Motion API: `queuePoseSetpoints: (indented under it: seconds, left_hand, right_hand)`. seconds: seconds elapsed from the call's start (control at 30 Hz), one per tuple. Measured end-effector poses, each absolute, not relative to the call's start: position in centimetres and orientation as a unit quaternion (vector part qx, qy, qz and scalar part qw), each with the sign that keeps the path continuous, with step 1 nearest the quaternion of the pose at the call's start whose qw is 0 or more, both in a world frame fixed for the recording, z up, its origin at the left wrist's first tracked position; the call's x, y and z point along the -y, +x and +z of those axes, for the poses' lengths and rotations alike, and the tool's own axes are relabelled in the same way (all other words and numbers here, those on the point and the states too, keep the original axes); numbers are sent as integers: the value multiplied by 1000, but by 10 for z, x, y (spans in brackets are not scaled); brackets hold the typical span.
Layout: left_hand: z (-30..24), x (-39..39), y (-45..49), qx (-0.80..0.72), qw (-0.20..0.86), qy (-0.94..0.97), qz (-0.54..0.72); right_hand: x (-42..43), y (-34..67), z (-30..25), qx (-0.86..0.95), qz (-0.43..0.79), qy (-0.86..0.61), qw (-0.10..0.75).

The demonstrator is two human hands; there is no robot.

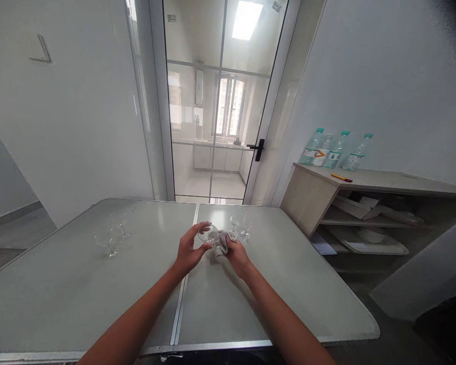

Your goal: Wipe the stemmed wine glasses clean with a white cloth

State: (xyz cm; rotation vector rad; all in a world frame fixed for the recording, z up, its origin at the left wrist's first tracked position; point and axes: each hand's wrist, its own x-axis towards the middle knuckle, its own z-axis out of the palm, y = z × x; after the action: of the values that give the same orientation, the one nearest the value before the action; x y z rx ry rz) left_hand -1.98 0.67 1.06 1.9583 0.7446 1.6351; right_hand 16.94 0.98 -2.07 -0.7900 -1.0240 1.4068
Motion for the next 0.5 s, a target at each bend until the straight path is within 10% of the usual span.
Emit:
queuePoseSetpoints:
  seconds: [0.5]
  left_hand:
    - [3,-1,-10,-162,101,852,488]
  right_hand:
    - [-21,172,-40,390,601,-343,607]
